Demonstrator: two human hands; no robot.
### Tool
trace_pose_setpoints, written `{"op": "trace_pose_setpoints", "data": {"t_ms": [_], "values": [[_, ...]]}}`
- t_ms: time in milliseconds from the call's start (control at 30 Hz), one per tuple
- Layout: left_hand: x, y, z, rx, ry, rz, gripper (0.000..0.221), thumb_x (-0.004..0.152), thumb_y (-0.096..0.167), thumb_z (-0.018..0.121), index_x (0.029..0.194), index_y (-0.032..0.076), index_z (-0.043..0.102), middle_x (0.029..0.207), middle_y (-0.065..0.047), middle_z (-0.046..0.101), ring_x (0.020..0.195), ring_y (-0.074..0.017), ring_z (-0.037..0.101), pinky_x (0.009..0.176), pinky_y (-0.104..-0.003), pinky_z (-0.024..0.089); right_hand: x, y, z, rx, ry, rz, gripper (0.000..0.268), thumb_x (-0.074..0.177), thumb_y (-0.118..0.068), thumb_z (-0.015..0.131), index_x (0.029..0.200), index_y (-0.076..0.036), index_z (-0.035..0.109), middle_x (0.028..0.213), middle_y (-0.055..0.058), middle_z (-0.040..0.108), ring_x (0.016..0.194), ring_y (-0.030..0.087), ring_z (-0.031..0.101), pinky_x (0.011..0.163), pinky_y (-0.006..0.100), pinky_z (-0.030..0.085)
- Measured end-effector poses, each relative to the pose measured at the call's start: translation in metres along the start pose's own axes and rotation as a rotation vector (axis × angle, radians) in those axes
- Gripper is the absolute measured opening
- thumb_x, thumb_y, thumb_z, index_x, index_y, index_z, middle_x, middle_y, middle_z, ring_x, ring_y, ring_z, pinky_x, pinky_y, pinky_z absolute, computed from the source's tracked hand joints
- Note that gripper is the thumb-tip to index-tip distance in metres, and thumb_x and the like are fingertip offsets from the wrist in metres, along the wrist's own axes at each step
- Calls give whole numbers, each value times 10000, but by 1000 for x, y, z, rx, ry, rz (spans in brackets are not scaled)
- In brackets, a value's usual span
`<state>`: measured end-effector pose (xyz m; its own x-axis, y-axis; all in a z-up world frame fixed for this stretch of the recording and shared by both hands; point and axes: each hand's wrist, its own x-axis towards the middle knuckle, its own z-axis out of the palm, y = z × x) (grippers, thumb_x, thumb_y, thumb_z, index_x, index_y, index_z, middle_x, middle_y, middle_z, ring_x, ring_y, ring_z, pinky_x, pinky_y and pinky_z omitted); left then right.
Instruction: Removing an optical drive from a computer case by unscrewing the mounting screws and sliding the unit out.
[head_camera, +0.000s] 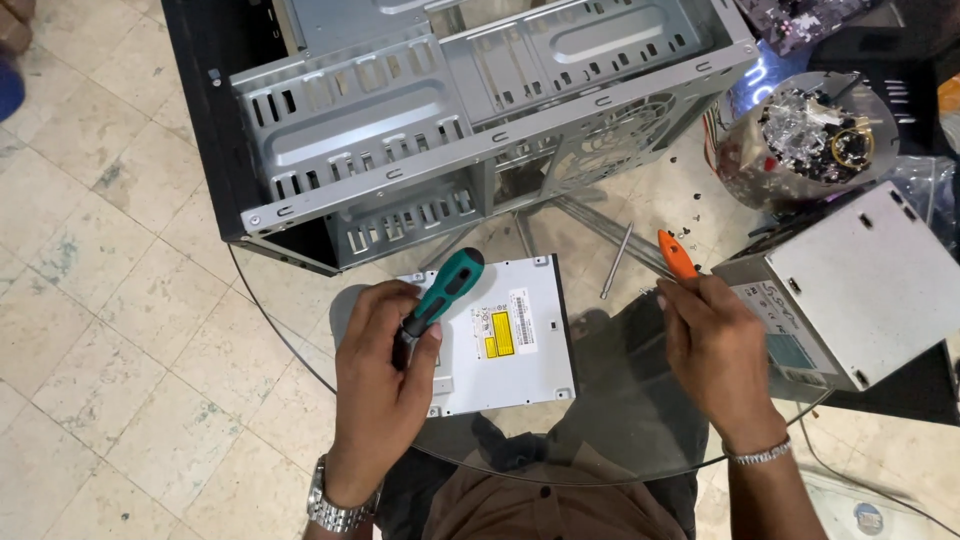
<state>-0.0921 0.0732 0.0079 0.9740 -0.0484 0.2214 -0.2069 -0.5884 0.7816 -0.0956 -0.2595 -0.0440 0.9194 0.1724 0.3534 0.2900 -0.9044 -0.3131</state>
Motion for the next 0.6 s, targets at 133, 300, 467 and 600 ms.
{"op": "trace_pose_setpoints", "data": {"t_ms": [133, 300, 467, 600], "values": [[7, -9, -1, -4, -145, -36, 230, 991, 254, 552, 1023, 28, 582, 1499, -158, 537, 935, -216, 690, 562, -309, 503, -12, -34, -19, 169, 20, -17, 207, 922, -86, 750, 1091, 33, 738, 1026, 141, 717, 786, 244, 718, 722, 352, 605], [11, -18, -4, -9, -197, 5, 245, 1009, 258, 547, 1054, 28, 616, 1450, -184, 610, 1259, -315, 646, 908, -413, 536, -29, -73, -5, 374, -64, -57, 592, 765, -306, 904, 1241, -43, 670, 1064, 98, 689, 803, 212, 720, 680, 339, 604], [-6, -16, -15, -25, -92, -3, 263, 993, 243, 577, 1080, 1, 632, 1367, -191, 657, 1204, -325, 670, 900, -413, 550, 0, -68, -5, 374, 21, -227, 387, 854, -128, 824, 1181, 35, 698, 1129, 164, 673, 963, 249, 725, 910, 344, 623], [-29, -13, -28, -13, -50, -5, 326, 1000, 249, 581, 1241, 31, 616, 1291, -122, 713, 1121, -279, 718, 853, -371, 588, 2, -70, -4, 266, 92, -197, 194, 951, -13, 730, 1133, 51, 707, 1128, 162, 663, 952, 266, 700, 844, 349, 605]]}}
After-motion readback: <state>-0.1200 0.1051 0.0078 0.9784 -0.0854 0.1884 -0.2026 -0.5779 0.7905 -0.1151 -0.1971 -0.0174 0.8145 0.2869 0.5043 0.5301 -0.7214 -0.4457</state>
